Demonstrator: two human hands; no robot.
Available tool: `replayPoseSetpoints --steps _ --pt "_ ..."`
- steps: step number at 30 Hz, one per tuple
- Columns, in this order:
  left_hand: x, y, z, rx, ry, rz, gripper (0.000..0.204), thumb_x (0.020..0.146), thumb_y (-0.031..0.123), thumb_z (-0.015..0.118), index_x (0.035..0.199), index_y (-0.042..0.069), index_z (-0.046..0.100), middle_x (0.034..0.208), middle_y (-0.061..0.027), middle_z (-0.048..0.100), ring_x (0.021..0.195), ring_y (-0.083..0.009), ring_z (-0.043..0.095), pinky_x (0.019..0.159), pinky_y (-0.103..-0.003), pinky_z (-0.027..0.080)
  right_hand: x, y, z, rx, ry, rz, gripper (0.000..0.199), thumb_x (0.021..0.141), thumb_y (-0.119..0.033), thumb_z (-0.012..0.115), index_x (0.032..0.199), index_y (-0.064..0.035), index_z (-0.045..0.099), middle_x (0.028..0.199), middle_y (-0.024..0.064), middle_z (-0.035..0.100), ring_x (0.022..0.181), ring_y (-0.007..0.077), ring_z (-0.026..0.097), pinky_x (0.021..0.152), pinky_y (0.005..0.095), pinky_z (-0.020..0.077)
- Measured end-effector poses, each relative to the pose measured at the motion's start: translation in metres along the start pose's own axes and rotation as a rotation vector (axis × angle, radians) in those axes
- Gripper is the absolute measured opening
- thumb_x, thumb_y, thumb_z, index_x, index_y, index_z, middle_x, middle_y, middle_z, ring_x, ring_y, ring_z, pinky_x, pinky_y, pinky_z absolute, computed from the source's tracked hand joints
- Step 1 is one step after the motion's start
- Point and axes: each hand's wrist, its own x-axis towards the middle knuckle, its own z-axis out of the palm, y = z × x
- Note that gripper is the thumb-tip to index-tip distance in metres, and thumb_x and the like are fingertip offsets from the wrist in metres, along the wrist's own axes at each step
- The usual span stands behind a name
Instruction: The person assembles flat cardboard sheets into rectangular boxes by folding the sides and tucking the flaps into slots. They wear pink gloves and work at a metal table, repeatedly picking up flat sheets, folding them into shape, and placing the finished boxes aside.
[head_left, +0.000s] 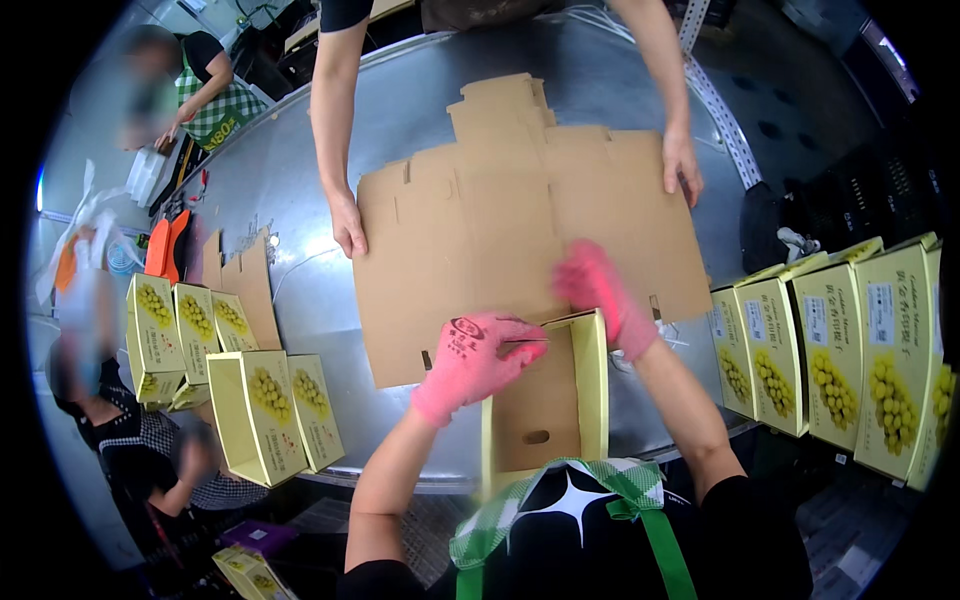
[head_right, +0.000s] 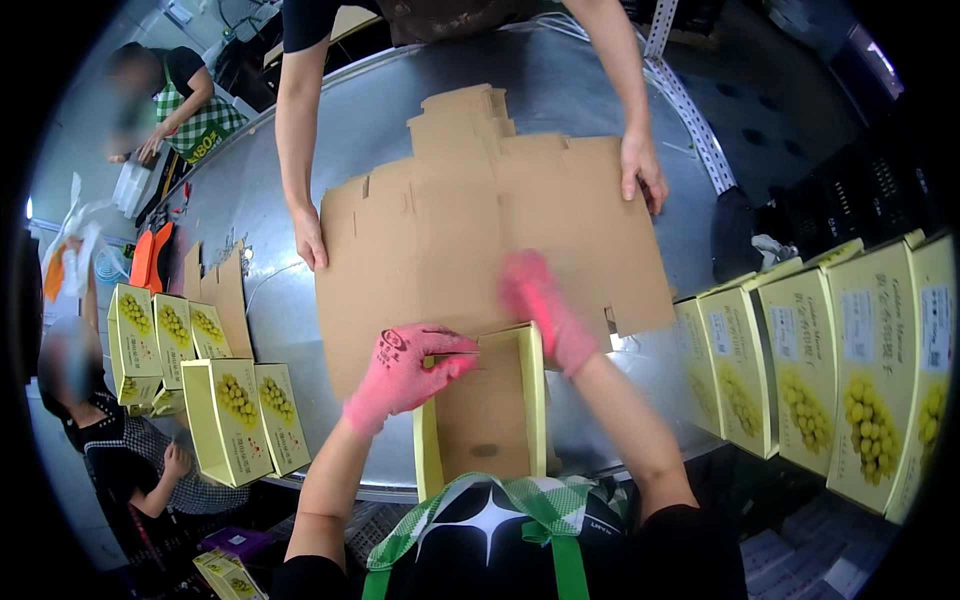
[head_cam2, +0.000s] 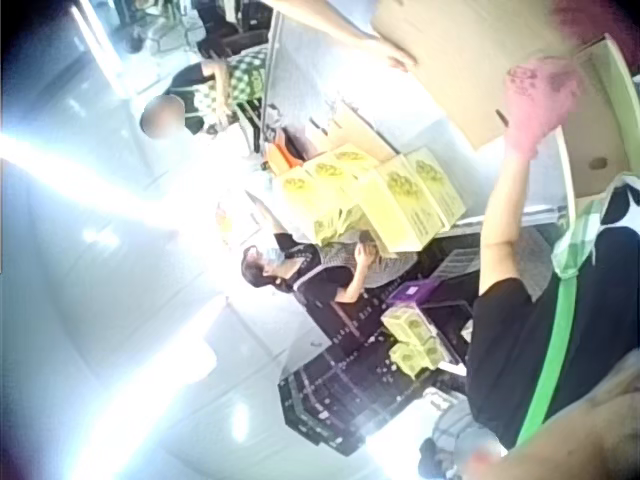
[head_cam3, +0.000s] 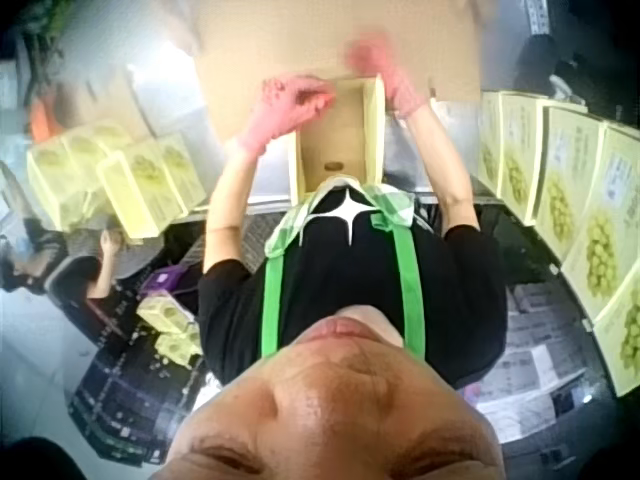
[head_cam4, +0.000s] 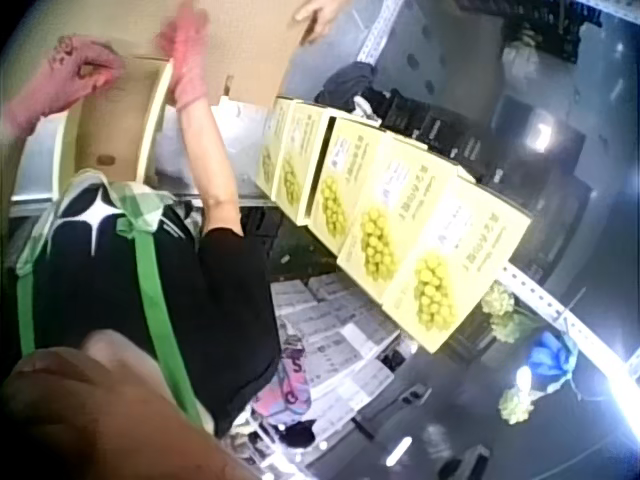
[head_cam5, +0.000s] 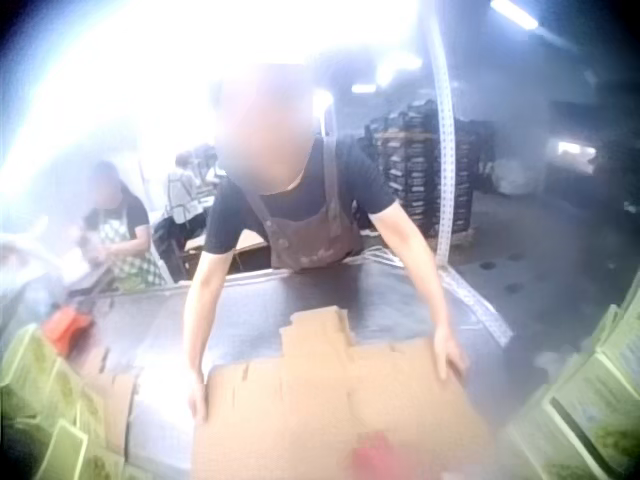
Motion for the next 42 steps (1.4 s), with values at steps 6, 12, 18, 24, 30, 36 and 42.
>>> replayPoseSetpoints --steps 6,12,18,24,30,36,42 --pt "-0.028 0.009 0.002 -0.018 -0.027 -0.114 0.021 0.079 0.021 0.067 0.096 0.010 0.070 0.089 -0.0078 0.068 0.076 -0.0232 0.067 0.071 -0.031 0.052 -0.024 0.000 0.034 -0.265 0.244 -0.078 0.067 0.084 -0.041 0.063 0.137 -0.0108 0.033 0.116 0.0076 0.055 0.103 0.0150 0.053 0.081 0.0301 0.0470" --pt "-0.058 0.019 0.003 -0.133 0.108 -0.086 0.020 0.080 0.015 0.067 0.096 0.004 0.067 0.091 -0.0116 0.068 0.081 -0.0220 0.067 0.073 -0.031 0.052 -0.043 0.013 0.028 -0.123 -0.207 -0.017 0.044 0.092 -0.033 0.053 0.121 -0.0013 0.047 0.111 0.0096 0.053 0.103 0.0197 0.051 0.088 0.0353 0.0442" --pt "-0.089 0.024 -0.003 -0.181 0.324 -0.127 0.022 0.079 0.011 0.070 0.093 -0.001 0.057 0.085 -0.0091 0.063 0.081 -0.0166 0.062 0.074 -0.030 0.050 -0.094 -0.002 0.062 0.060 -0.407 -0.064 0.055 0.093 -0.052 0.044 0.113 -0.0016 0.054 0.113 0.0081 0.055 0.100 0.0170 0.053 0.090 0.0330 0.0431" --pt "-0.108 0.012 0.034 -0.250 0.723 -0.142 0.034 0.074 0.011 0.075 0.094 0.001 0.051 0.087 -0.0091 0.055 0.081 -0.0200 0.057 0.077 -0.031 0.048 -0.100 0.001 0.056 -0.020 -0.465 -0.214 0.060 0.093 -0.059 0.037 0.078 -0.0050 0.058 0.079 0.0030 0.059 0.083 0.0128 0.054 0.080 0.0267 0.0429" --pt "-0.110 -0.017 0.067 -0.738 0.699 0.028 0.055 0.090 0.047 0.043 0.120 0.000 0.048 0.115 -0.0087 0.054 0.105 -0.0176 0.050 0.097 -0.034 0.036 -0.083 0.040 0.042 0.111 -0.370 -0.260 0.050 0.095 -0.048 0.043 0.060 -0.0119 0.042 0.063 -0.0008 0.045 0.065 0.0148 0.048 0.101 0.0325 0.0315" --pt "-0.118 -0.032 0.052 -0.921 0.396 -0.056 0.063 0.087 0.057 0.052 0.106 -0.002 0.061 0.102 -0.0084 0.063 0.098 -0.0175 0.056 0.088 -0.029 0.043 -0.063 0.018 -0.002 -0.326 -0.731 -0.032 0.031 0.089 -0.035 0.060 0.103 -0.0079 0.057 0.095 -0.0031 0.053 0.094 0.0082 0.050 0.087 0.0246 0.0383" --pt "-0.094 -0.038 0.010 -1.011 0.002 -0.005 0.046 0.085 0.043 0.063 0.104 0.001 0.063 0.106 -0.0050 0.062 0.100 -0.0153 0.056 0.090 -0.030 0.042 -0.073 -0.058 0.032 -0.713 -0.851 0.162 0.039 0.086 -0.029 0.063 0.112 -0.0012 0.056 0.103 0.0068 0.059 0.098 0.0157 0.054 0.088 0.0285 0.0413"
